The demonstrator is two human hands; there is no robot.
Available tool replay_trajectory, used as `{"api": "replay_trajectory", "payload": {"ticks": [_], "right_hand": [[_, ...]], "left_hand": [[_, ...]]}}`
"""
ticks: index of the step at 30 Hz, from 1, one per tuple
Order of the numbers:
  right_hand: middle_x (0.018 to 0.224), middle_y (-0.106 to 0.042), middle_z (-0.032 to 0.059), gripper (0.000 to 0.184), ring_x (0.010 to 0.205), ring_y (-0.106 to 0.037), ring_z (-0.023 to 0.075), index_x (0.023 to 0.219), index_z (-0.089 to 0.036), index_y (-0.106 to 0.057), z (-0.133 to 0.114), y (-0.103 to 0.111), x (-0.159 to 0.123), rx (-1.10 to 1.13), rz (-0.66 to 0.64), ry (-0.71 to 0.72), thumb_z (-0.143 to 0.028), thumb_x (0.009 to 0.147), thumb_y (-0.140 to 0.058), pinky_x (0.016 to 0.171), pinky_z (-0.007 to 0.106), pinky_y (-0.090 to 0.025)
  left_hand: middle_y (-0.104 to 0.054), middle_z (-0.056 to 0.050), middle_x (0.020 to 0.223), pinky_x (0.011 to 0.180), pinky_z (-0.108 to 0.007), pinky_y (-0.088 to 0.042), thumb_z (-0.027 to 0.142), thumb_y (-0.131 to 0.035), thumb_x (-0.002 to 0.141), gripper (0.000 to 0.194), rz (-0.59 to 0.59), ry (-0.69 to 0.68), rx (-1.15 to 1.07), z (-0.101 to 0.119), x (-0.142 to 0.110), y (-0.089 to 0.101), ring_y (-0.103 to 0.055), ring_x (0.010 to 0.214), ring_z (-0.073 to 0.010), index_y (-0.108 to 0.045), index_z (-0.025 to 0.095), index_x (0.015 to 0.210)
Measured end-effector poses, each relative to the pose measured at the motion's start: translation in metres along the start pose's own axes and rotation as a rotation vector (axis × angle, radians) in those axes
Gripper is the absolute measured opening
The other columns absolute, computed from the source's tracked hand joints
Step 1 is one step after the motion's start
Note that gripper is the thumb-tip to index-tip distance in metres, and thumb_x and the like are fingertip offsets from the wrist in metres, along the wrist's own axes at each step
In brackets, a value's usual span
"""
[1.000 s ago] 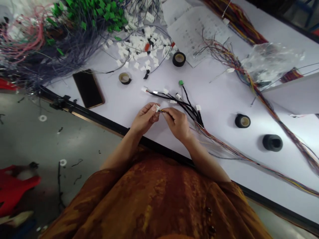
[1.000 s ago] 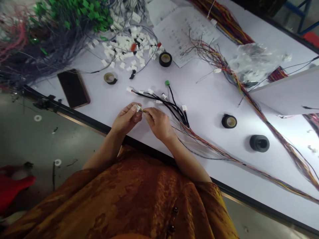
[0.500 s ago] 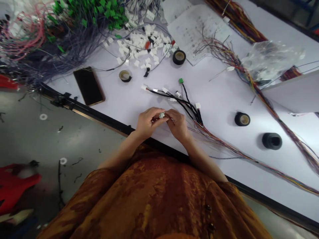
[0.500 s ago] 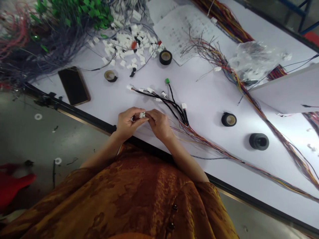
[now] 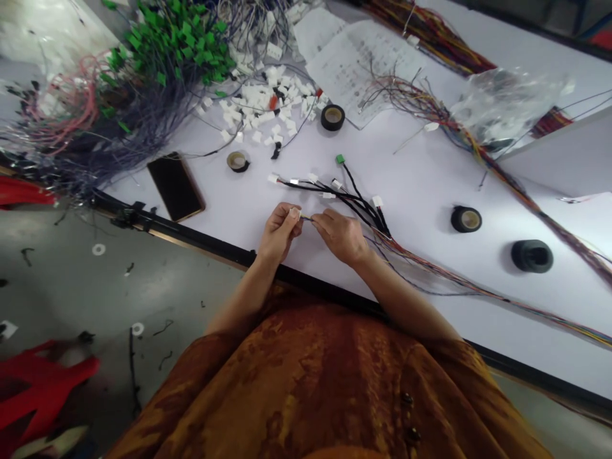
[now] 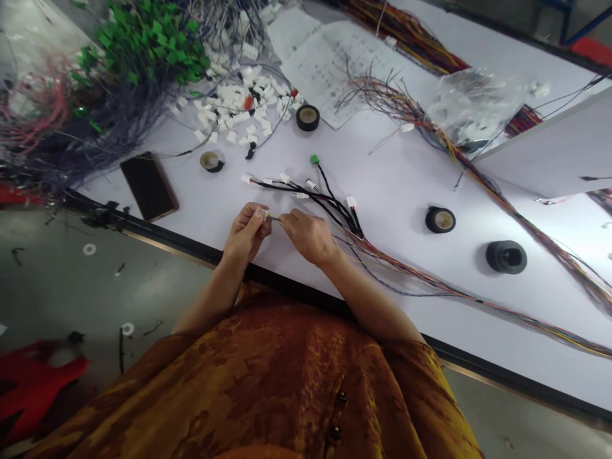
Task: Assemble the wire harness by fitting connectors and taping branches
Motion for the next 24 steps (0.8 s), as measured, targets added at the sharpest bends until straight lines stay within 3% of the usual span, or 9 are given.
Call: {"api": "replay_trajectory", "payload": {"ticks": [7,12,15,17,19,20,22,23,24], "right_hand": [[0.082,-0.062,0.0019,0.029,0.061,-0.049,0.0124,0.088,-0.023,-0.064,0.0,-0.006,0.002,-0.086,-0.018,-0.004,-0.032,0.103,-0.042,0.049,0.031,-0.023],[0.085,-0.066,0.0042,0.02,0.061,-0.053,0.0151,0.091,-0.021,-0.067,-0.006,-0.015,0.001,-0.141,-0.062,0.019,-0.025,0.1,-0.049,0.049,0.032,-0.028],[0.083,-0.068,0.006,0.024,0.072,-0.06,0.0185,0.087,-0.02,-0.068,0.003,-0.005,-0.011,-0.128,-0.01,0.045,-0.027,0.1,-0.05,0.061,0.032,-0.044],[0.089,-0.07,0.0068,0.024,0.086,-0.063,0.0204,0.091,-0.02,-0.069,0.027,0.02,-0.029,-0.094,0.104,0.027,-0.031,0.1,-0.05,0.079,0.035,-0.05],[0.101,-0.07,0.0078,0.02,0.1,-0.062,0.021,0.102,-0.021,-0.068,0.072,0.062,-0.056,-0.056,0.303,-0.103,-0.031,0.1,-0.05,0.095,0.038,-0.047],[0.105,-0.069,0.0087,0.019,0.103,-0.061,0.0213,0.104,-0.021,-0.066,0.102,0.087,-0.075,-0.052,0.423,-0.236,-0.03,0.098,-0.051,0.098,0.04,-0.045],[0.108,-0.064,0.0116,0.015,0.104,-0.058,0.0225,0.101,-0.018,-0.063,0.168,0.134,-0.121,-0.123,0.61,-0.694,-0.028,0.094,-0.054,0.101,0.043,-0.043],[0.109,-0.062,0.0127,0.015,0.104,-0.056,0.0236,0.098,-0.017,-0.061,0.196,0.15,-0.144,-0.153,0.627,-0.93,-0.028,0.088,-0.06,0.1,0.045,-0.042],[0.106,-0.061,0.0141,0.016,0.101,-0.055,0.0249,0.093,-0.016,-0.059,0.216,0.162,-0.158,-0.156,0.625,-1.047,-0.026,0.082,-0.065,0.098,0.047,-0.042]], "left_hand": [[-0.058,0.005,0.063,0.054,-0.018,-0.042,0.036,-0.094,0.053,0.048,0.023,0.191,-0.016,-0.015,-0.001,0.0,-0.051,0.054,-0.0043,-0.065,0.014,0.085],[-0.058,0.003,0.06,0.052,-0.018,-0.041,0.04,-0.088,0.062,0.039,0.064,0.127,0.11,-0.017,0.0,0.002,-0.051,0.053,-0.0049,-0.063,0.013,0.075],[-0.06,0.002,0.061,0.052,-0.018,-0.044,0.039,-0.084,0.067,0.035,0.091,0.071,0.205,-0.016,0.002,0.006,-0.053,0.053,-0.0056,-0.063,0.012,0.072],[-0.061,0.002,0.061,0.054,-0.017,-0.046,0.037,-0.082,0.069,0.031,0.099,0.051,0.23,-0.015,0.003,0.009,-0.055,0.054,-0.0058,-0.064,0.012,0.072],[-0.062,0.002,0.062,0.056,-0.017,-0.049,0.036,-0.081,0.07,0.029,0.087,0.044,0.249,-0.015,0.005,0.009,-0.057,0.055,-0.0062,-0.064,0.013,0.073],[-0.062,0.002,0.062,0.056,-0.017,-0.049,0.036,-0.081,0.07,0.029,0.088,0.044,0.251,-0.015,0.005,0.009,-0.057,0.055,-0.0064,-0.064,0.013,0.073],[-0.063,0.002,0.062,0.055,-0.018,-0.05,0.035,-0.083,0.067,0.031,0.104,0.051,0.247,-0.015,0.006,0.009,-0.058,0.055,-0.0068,-0.063,0.013,0.073],[-0.063,0.002,0.062,0.054,-0.018,-0.051,0.035,-0.084,0.066,0.032,0.118,0.055,0.244,-0.015,0.007,0.009,-0.058,0.054,-0.0069,-0.063,0.013,0.074],[-0.063,0.003,0.062,0.053,-0.018,-0.05,0.035,-0.085,0.065,0.032,0.13,0.054,0.245,-0.015,0.007,0.008,-0.058,0.054,-0.007,-0.063,0.013,0.074]]}}
Point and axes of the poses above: each hand's wrist, its own x-axis towards the middle knuckle, its own y-axis out of the back of the hand, z = x × y, the point moved 6 cm from there along x, towards the middle knuckle
